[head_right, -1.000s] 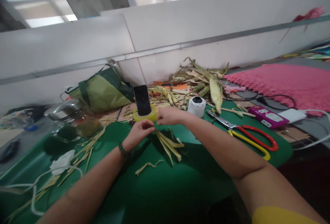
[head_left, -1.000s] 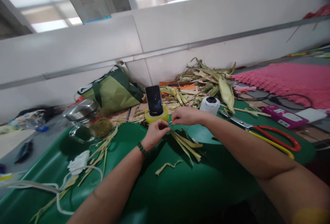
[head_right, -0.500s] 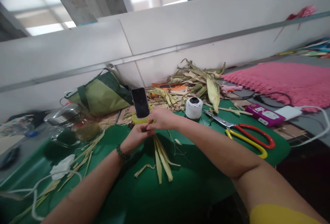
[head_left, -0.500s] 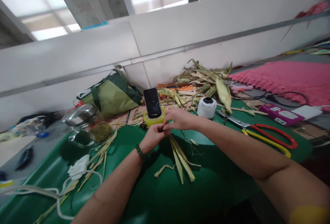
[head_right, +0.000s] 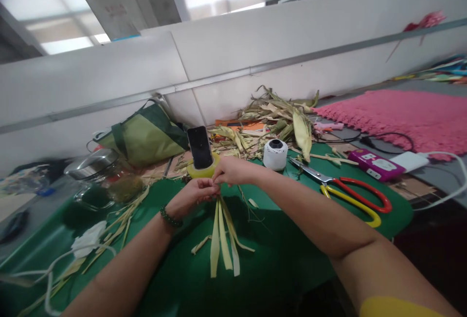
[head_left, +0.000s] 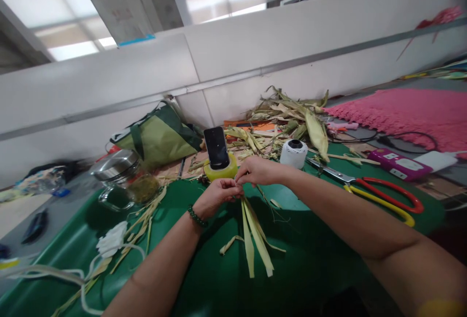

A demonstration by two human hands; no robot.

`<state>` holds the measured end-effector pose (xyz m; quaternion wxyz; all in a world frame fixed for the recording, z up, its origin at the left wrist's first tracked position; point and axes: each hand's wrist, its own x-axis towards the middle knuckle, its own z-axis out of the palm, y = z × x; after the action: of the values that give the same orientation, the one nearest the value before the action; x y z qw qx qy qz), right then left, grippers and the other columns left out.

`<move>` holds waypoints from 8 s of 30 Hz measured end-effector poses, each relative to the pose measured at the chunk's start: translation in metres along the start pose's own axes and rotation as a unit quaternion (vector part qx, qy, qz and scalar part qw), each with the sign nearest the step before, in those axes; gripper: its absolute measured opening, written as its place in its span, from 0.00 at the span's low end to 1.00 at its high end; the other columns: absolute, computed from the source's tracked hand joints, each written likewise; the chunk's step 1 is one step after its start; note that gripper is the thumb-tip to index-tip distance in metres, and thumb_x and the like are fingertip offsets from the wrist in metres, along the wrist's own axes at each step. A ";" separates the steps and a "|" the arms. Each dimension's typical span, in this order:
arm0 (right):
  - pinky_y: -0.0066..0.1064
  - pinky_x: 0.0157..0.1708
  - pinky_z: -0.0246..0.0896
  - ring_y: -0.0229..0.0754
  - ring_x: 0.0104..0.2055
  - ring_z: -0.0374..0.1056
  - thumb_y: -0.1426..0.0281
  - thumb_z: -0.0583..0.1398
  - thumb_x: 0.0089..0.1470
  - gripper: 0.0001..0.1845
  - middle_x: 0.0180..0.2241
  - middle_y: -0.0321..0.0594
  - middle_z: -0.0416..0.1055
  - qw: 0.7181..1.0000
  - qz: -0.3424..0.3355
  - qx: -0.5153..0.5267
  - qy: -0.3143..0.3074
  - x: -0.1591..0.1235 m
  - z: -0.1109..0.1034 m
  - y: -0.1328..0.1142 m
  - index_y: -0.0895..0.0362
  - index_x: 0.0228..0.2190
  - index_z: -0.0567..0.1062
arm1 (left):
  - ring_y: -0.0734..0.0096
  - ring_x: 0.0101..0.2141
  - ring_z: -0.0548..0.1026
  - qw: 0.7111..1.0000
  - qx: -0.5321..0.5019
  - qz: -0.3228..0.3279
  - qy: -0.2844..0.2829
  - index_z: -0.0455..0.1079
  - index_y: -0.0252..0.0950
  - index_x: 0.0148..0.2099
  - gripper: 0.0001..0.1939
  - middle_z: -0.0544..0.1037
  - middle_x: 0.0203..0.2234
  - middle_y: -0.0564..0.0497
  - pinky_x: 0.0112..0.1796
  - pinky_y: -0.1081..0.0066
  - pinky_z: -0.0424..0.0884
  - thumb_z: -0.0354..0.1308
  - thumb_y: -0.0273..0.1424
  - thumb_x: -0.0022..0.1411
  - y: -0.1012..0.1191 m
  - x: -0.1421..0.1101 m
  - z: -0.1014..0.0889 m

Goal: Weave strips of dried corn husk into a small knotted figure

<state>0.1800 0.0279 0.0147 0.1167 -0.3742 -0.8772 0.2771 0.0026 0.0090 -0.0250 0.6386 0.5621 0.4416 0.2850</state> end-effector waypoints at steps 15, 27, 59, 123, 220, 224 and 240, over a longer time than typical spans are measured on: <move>0.25 0.28 0.55 0.33 0.22 0.64 0.77 0.53 0.55 0.13 0.27 0.40 0.76 0.994 -0.055 -0.089 -0.011 -0.003 -0.005 -0.007 0.62 0.33 0.79 | 0.80 0.23 0.68 1.000 -0.002 0.001 -0.006 0.70 0.32 0.26 0.17 0.73 0.23 0.52 0.25 0.78 0.62 0.71 0.38 0.40 0.001 -0.003 -0.002; 0.23 0.23 0.51 0.32 0.22 0.59 0.77 0.57 0.43 0.05 0.20 0.34 0.68 0.992 -0.097 0.018 0.082 -0.002 -0.002 0.004 0.61 0.23 0.75 | 0.79 0.24 0.69 0.999 -0.050 -0.002 -0.008 0.68 0.33 0.27 0.20 0.75 0.25 0.51 0.24 0.79 0.63 0.72 0.39 0.38 0.002 -0.001 -0.004; 0.22 0.21 0.47 0.30 0.20 0.55 0.74 0.59 0.45 0.07 0.17 0.30 0.63 0.997 -0.056 0.039 -0.048 -0.003 -0.002 0.006 0.63 0.23 0.78 | 0.78 0.24 0.70 0.999 -0.022 0.019 0.015 0.69 0.32 0.25 0.18 0.73 0.21 0.53 0.29 0.75 0.67 0.73 0.35 0.36 0.010 -0.006 -0.003; 0.20 0.16 0.58 0.31 0.16 0.65 0.78 0.54 0.42 0.05 0.17 0.31 0.68 0.989 -0.008 0.145 -0.018 -0.006 -0.005 0.000 0.60 0.19 0.68 | 0.74 0.24 0.68 0.837 0.296 0.410 0.211 0.64 0.37 0.23 0.06 0.70 0.20 0.54 0.27 0.73 0.64 0.55 0.22 0.49 -0.005 -0.001 0.003; 0.25 0.23 0.57 0.33 0.22 0.62 0.58 0.53 0.58 0.15 0.24 0.35 0.69 0.942 -0.136 0.295 0.080 0.008 0.019 0.004 0.57 0.30 0.63 | 0.76 0.24 0.72 0.982 -0.108 0.134 0.071 0.66 0.34 0.27 0.23 0.73 0.20 0.55 0.31 0.74 0.71 0.68 0.47 0.43 0.009 -0.005 -0.004; 0.22 0.18 0.48 0.29 0.17 0.52 0.53 0.59 0.52 0.21 0.16 0.27 0.59 0.921 -0.123 0.366 0.058 0.016 0.020 0.014 0.58 0.26 0.63 | 0.79 0.20 0.68 0.981 -0.069 0.167 0.065 0.66 0.34 0.25 0.22 0.69 0.16 0.57 0.29 0.75 0.71 0.67 0.47 0.45 0.011 -0.006 -0.003; 0.26 0.26 0.56 0.34 0.27 0.62 0.64 0.64 0.46 0.11 0.24 0.37 0.68 0.947 -0.148 0.234 0.162 0.006 0.008 0.006 0.61 0.24 0.75 | 0.72 0.25 0.72 0.981 0.075 0.158 0.083 0.76 0.33 0.28 0.08 0.76 0.21 0.51 0.31 0.72 0.69 0.67 0.33 0.46 0.007 -0.005 -0.001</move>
<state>0.1764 0.0324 0.0049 0.3811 -0.2422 -0.8025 0.3899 0.0003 0.0067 -0.0172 0.5025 0.6457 0.4189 0.3939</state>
